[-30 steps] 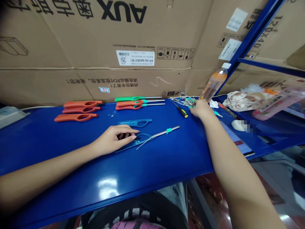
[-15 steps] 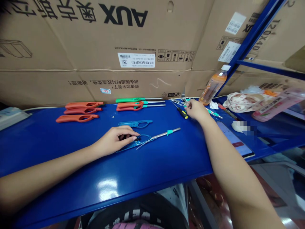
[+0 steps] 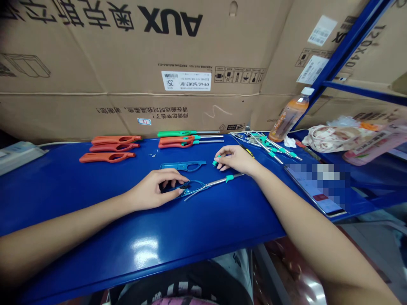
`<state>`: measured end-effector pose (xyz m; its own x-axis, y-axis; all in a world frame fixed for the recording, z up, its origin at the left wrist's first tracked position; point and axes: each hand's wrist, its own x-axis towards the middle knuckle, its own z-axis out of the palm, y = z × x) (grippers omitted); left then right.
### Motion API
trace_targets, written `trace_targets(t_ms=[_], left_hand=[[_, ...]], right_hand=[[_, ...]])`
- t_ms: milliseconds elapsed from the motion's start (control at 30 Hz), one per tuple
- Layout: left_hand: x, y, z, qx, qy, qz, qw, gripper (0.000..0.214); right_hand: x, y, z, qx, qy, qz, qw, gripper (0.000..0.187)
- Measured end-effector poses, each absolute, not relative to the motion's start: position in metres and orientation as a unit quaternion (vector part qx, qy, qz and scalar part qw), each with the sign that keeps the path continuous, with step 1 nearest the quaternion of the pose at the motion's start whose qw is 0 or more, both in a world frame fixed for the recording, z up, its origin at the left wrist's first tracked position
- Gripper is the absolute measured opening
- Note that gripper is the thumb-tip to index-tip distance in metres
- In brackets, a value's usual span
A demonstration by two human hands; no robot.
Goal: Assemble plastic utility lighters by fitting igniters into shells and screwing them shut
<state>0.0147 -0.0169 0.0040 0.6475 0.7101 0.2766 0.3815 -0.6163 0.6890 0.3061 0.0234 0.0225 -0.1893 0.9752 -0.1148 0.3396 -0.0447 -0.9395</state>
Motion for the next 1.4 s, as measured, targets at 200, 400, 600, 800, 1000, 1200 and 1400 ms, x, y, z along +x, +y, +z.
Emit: trace_targets(t_ms=[200, 400, 600, 800, 1000, 1200, 1400], left_hand=[[0.013, -0.019, 0.004, 0.857, 0.32, 0.281, 0.292, 0.026], [0.005, -0.024, 0.011, 0.898, 0.287, 0.235, 0.237, 0.047], [0.003, -0.026, 0.02, 0.907, 0.31, 0.178, 0.223, 0.03], [0.007, -0.027, 0.023, 0.896, 0.337, 0.169, 0.235, 0.028], [0.009, -0.029, 0.024, 0.889, 0.361, 0.158, 0.232, 0.029], [0.01, -0.03, 0.024, 0.886, 0.371, 0.152, 0.232, 0.028], [0.012, -0.031, 0.025, 0.879, 0.38, 0.151, 0.246, 0.03]], right_hand=[[0.309, 0.026, 0.02, -0.613, -0.669, 0.312, 0.28, 0.04], [0.317, 0.027, 0.016, -0.547, -0.795, 0.171, 0.199, 0.031], [0.321, 0.026, 0.021, -0.498, -0.832, 0.13, 0.206, 0.015], [0.305, 0.002, 0.041, -0.384, -0.862, 0.18, 0.279, 0.019], [0.278, -0.013, 0.029, -0.298, -0.893, 0.247, 0.229, 0.013], [0.273, -0.014, 0.021, -0.292, -0.903, 0.23, 0.215, 0.01], [0.277, -0.015, 0.027, -0.303, -0.911, 0.212, 0.182, 0.01]])
